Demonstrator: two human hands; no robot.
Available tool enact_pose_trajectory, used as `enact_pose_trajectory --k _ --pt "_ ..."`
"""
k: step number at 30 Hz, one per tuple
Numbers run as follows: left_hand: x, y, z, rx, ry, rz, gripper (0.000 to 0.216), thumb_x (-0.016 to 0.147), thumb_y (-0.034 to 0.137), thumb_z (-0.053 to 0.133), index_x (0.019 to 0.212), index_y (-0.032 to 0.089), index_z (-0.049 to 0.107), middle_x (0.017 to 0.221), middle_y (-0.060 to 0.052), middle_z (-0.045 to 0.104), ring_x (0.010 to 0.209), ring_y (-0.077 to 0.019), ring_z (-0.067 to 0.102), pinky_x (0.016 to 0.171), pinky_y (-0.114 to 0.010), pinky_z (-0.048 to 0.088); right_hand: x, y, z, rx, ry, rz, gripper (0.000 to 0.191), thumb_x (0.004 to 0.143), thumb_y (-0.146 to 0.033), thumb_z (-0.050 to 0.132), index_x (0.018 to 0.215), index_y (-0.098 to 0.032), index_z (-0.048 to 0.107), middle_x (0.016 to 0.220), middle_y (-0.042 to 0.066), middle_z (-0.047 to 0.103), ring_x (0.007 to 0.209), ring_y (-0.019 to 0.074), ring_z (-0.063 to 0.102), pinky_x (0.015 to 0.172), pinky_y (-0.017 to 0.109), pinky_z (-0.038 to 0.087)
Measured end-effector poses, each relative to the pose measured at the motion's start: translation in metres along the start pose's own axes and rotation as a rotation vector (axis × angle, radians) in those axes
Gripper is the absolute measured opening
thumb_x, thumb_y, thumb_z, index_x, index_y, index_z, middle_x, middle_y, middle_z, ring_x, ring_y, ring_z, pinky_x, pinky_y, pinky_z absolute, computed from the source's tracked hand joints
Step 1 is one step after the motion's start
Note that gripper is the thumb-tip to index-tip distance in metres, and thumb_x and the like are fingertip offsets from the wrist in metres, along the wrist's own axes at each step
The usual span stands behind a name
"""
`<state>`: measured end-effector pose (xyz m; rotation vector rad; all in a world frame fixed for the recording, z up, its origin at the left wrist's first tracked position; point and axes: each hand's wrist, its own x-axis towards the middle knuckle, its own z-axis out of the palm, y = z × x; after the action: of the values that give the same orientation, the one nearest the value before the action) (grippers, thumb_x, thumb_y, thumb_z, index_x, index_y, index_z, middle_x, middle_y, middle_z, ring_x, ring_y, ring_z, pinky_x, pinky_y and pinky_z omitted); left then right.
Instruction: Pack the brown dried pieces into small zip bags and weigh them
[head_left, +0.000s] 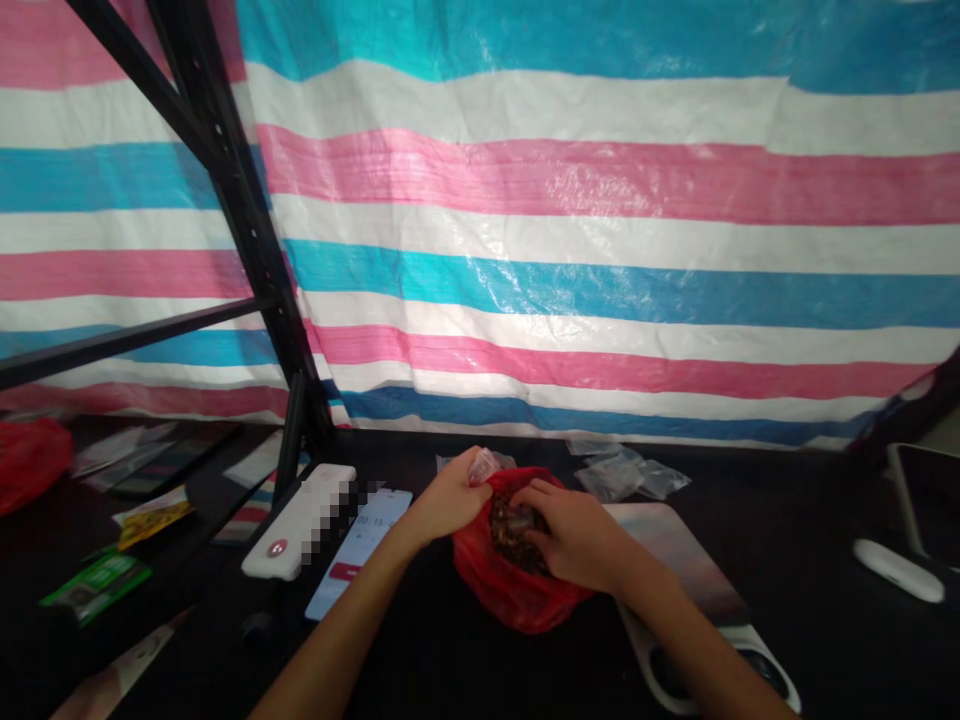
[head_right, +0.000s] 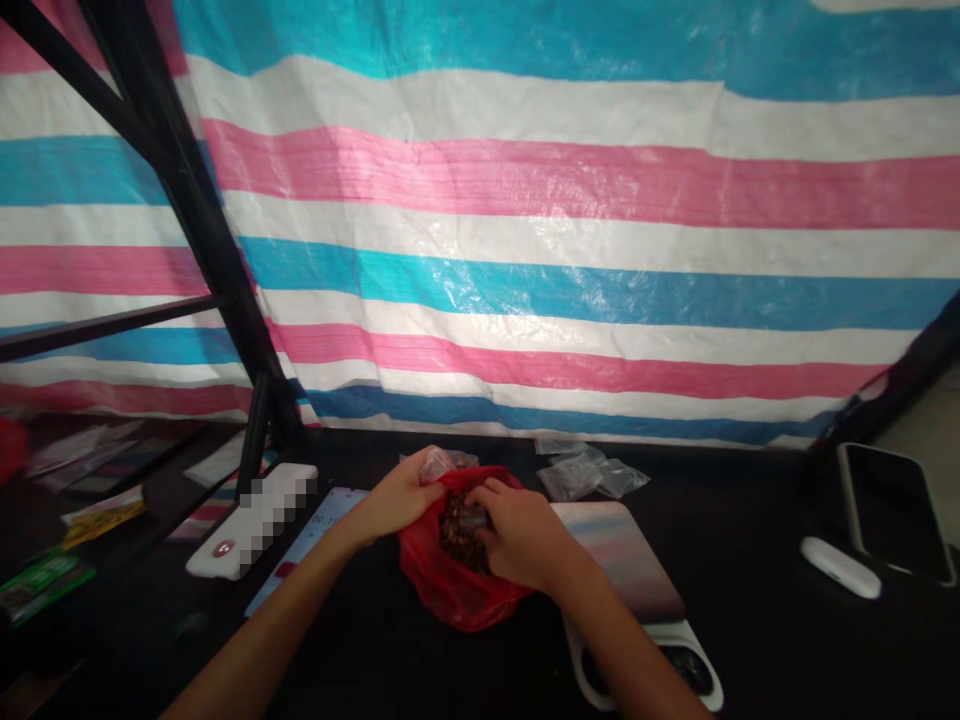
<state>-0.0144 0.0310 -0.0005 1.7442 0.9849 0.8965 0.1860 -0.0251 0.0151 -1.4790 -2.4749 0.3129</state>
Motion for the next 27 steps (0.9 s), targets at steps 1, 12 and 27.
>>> enact_pose_trajectory --k 1,12,27 --pt "0.0 0.001 0.0 -0.039 0.015 -0.038 0.016 0.079 0.016 0.056 0.094 0.017 0.063 0.09 -0.003 0.073 0.081 -0.0188 0.067 0.073 -0.028 0.053 0.0 0.001 0.0 0.002 0.006 0.009 0.028 0.083 -0.016 0.062 0.11 -0.025 0.066 0.115 0.004 0.07 0.1 0.0223 0.067 0.085 0.031 0.045" --pt "-0.003 0.003 0.015 -0.255 0.084 -0.193 0.018 0.084 0.018 0.053 0.1 0.018 0.062 0.092 -0.002 0.073 0.082 -0.0175 0.068 0.076 -0.029 0.053 0.001 -0.006 0.005 -0.085 -0.009 0.09 0.036 0.083 -0.017 0.062 0.118 -0.026 0.063 0.122 0.004 0.068 0.098 0.0266 0.068 0.078 0.034 0.043" --pt "0.001 0.001 0.003 0.398 0.355 0.305 0.017 0.09 0.018 0.054 0.106 0.021 0.06 0.107 -0.007 0.067 0.104 -0.0239 0.061 0.096 -0.04 0.048 0.008 0.006 0.004 0.5 0.141 0.079 0.031 0.081 -0.011 0.057 0.109 -0.025 0.061 0.103 0.002 0.074 0.095 0.0213 0.068 0.085 0.033 0.048"
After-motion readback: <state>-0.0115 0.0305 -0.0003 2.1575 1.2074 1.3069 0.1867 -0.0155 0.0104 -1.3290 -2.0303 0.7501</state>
